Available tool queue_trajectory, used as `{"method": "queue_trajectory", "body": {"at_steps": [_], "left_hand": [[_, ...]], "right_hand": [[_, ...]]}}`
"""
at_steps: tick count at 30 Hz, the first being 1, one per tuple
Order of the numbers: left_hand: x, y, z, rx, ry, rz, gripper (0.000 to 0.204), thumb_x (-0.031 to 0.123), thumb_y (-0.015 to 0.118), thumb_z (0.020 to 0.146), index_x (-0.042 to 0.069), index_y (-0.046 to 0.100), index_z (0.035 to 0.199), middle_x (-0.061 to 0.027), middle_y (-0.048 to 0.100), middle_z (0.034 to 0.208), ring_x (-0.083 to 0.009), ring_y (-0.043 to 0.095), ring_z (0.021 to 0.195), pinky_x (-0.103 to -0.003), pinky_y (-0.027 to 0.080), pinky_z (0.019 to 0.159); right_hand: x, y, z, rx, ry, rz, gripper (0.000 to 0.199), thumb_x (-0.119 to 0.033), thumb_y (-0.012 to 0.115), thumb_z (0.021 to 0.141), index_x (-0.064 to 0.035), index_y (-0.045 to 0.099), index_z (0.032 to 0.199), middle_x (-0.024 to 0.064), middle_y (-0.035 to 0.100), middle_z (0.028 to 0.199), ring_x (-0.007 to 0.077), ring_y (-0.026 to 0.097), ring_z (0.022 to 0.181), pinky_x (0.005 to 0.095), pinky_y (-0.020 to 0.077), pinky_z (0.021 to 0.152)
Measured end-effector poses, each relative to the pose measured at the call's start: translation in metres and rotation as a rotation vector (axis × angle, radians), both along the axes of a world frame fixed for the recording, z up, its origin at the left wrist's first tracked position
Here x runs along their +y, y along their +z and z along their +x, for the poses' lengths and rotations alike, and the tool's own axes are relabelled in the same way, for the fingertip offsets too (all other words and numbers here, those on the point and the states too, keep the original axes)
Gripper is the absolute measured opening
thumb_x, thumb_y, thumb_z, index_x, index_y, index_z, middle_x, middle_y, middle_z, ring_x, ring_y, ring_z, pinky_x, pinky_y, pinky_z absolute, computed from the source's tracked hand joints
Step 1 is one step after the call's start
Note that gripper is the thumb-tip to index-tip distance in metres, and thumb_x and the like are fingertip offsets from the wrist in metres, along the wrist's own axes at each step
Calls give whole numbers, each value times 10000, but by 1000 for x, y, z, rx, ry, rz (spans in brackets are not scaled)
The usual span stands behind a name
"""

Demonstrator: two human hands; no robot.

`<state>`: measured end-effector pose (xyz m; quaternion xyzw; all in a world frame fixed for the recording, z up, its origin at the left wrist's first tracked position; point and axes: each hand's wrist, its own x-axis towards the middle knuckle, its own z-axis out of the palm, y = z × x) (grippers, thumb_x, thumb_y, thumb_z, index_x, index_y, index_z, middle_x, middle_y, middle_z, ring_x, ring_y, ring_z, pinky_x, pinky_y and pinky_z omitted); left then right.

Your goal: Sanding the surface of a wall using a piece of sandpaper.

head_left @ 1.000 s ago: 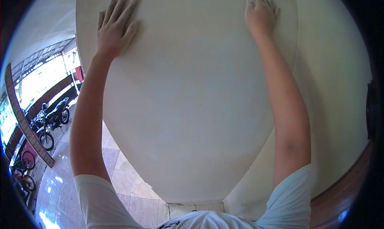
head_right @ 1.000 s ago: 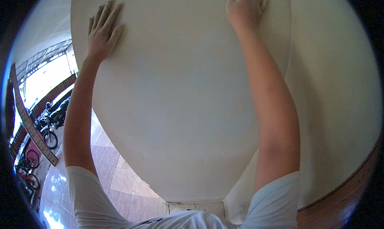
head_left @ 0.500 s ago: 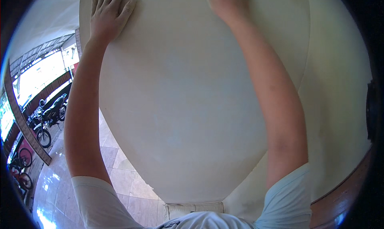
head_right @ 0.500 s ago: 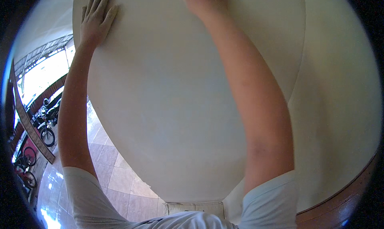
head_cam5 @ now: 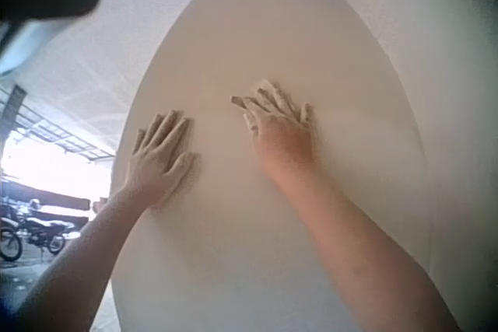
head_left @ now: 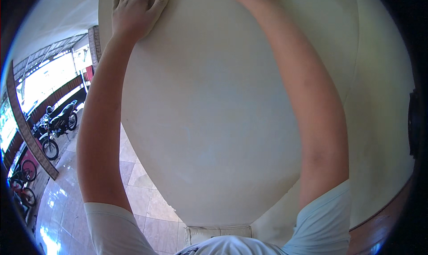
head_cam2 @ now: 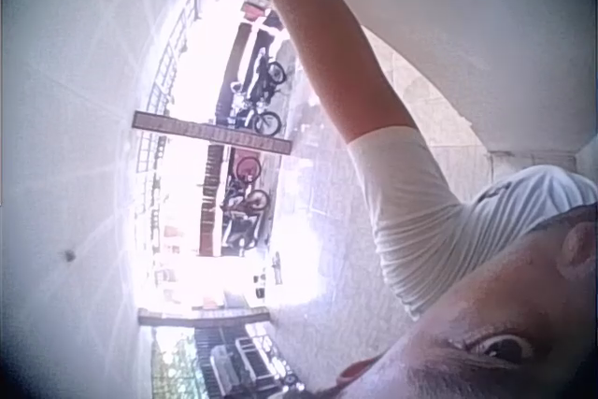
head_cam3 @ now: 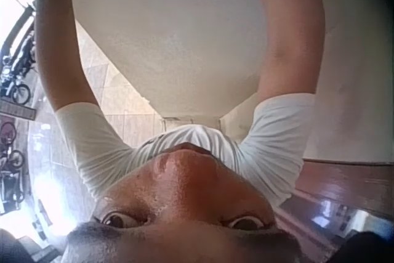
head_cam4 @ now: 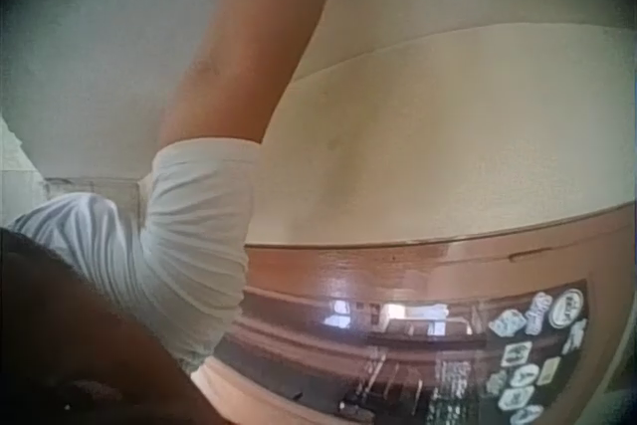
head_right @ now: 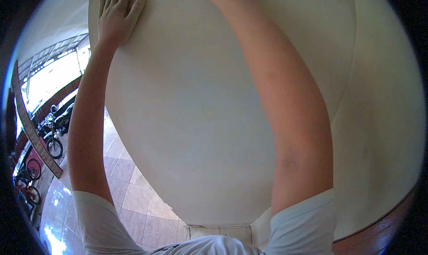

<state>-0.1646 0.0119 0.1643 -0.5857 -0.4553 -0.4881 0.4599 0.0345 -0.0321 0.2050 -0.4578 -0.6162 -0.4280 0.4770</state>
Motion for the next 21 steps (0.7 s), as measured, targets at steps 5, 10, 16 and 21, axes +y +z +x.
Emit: {"method": "queue_trajectory", "body": {"at_steps": [5,10,16,21], "left_hand": [[-9,-2,-1,-112,26,-40,612,426,403,962,176,253,1500,-66,172,1578,-246,98,1463,-449,50,1189],[-1,-5,-2,-126,35,-3,598,407,392,972,172,245,1502,-66,167,1579,-246,101,1462,-449,53,1188],[8,-24,-19,-89,46,-3,604,375,401,969,155,232,1505,-90,170,1576,-271,98,1462,-450,59,1184],[11,-45,-34,-10,1,21,619,362,419,961,155,217,1508,-113,137,1580,-293,80,1463,-459,51,1183]], "right_hand": [[-15,-8,-24,-322,34,-63,433,-232,352,1014,-254,361,1446,-8,248,1555,184,161,1451,493,80,1194],[7,1,-29,-152,37,15,427,-239,329,1016,-266,372,1440,-20,278,1545,195,176,1449,502,86,1190],[-5,-8,-21,-310,19,-52,431,-234,361,1004,-293,385,1431,-8,293,1539,192,190,1446,492,115,1188],[15,-52,-18,-686,-26,-27,420,-194,404,990,-282,424,1401,-33,315,1527,182,269,1415,485,150,1186]]}}
